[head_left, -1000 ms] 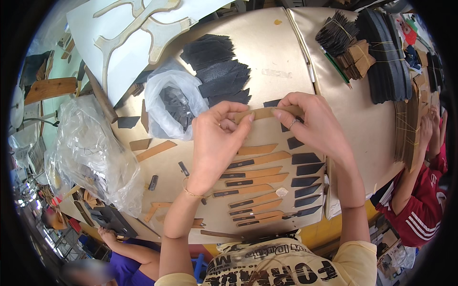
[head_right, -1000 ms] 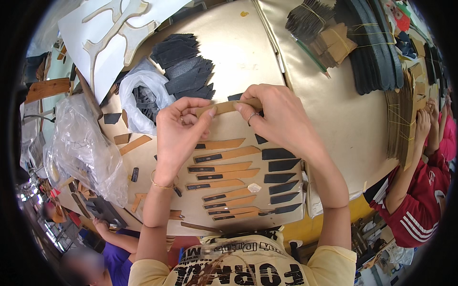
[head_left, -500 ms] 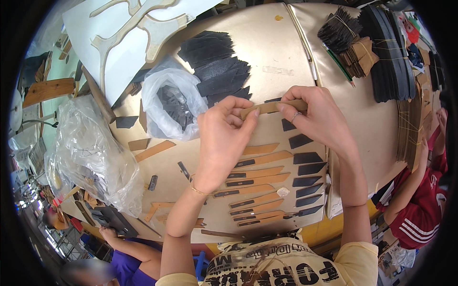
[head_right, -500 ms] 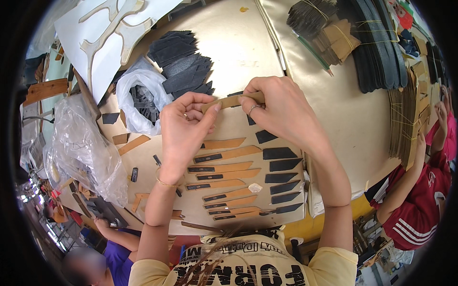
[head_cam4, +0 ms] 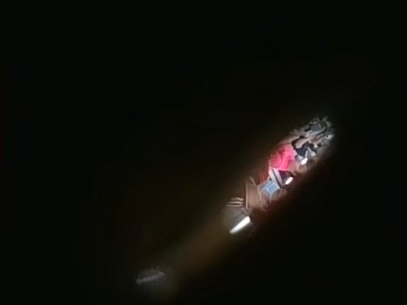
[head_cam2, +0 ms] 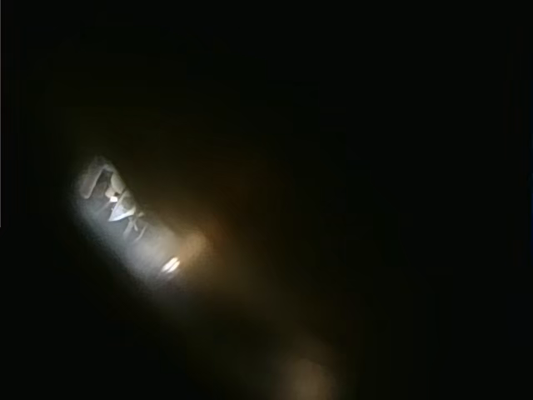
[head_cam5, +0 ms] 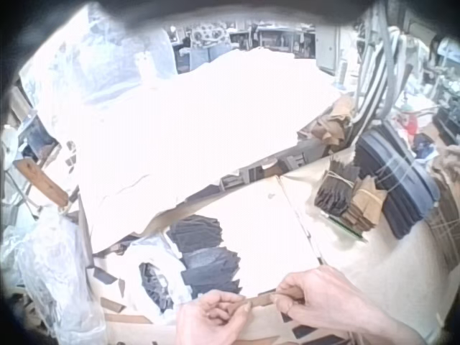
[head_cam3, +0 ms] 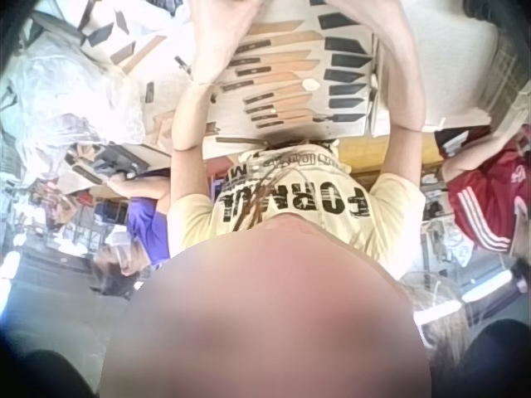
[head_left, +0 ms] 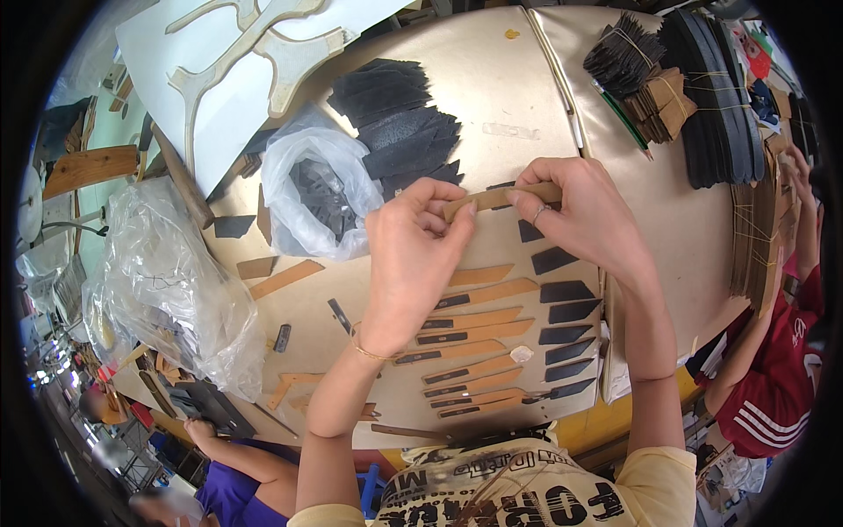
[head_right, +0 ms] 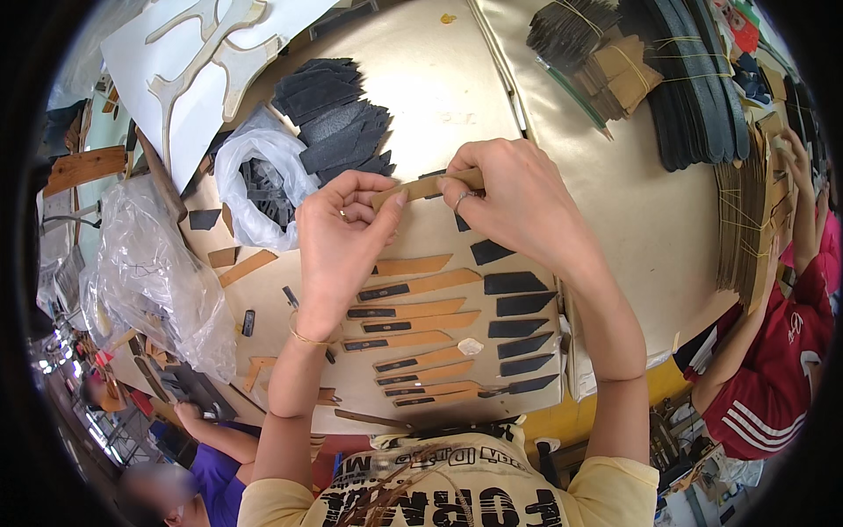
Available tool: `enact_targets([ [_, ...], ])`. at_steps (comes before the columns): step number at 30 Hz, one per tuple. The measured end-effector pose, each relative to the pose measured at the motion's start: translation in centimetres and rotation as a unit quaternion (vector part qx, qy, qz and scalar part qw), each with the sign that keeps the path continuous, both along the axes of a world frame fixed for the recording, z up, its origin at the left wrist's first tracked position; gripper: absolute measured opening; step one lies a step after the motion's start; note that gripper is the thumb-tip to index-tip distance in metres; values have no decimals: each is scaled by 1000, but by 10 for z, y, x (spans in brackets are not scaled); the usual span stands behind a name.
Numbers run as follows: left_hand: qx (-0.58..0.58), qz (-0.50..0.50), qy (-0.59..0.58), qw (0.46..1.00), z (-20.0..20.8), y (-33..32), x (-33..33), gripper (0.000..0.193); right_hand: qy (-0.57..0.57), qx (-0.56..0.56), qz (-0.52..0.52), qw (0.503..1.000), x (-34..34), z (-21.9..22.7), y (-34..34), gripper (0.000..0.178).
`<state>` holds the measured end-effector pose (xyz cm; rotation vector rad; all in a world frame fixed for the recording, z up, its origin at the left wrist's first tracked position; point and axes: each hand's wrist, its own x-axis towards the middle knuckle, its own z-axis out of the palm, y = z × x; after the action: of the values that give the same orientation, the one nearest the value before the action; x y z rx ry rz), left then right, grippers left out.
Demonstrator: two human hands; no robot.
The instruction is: The person assembles small craft components by hand at a workbench. They pick up small black rectangular pieces and attach them to light brown wooden strips, then place the assembled units on the table. The person repeats this process multiple times, handling the parts one at a time.
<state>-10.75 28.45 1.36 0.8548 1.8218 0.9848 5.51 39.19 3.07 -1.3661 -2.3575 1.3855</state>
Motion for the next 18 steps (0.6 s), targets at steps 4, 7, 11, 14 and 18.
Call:
enact_targets([
  [4, 5, -2, 11, 1000, 1, 0, 1, 15, 9, 0, 0, 1000, 0, -1, 0, 18],
  [7, 18, -7, 49, 999, 2, -2, 3, 15, 2, 3, -1, 1000, 0, 0, -1, 17],
  [11, 50, -9, 94, 994, -2, -3, 9, 13, 0, 2, 3, 1000, 0, 1, -1, 17],
  [14, 87, -41, 205, 974, -4, -9, 16, 19, 1, 13, 4, 1000, 0, 0, -1, 17],
  [18, 186, -137, 486, 843, -13, -10, 19, 30, -4, 28, 16, 999, 1, -2, 0, 19],
])
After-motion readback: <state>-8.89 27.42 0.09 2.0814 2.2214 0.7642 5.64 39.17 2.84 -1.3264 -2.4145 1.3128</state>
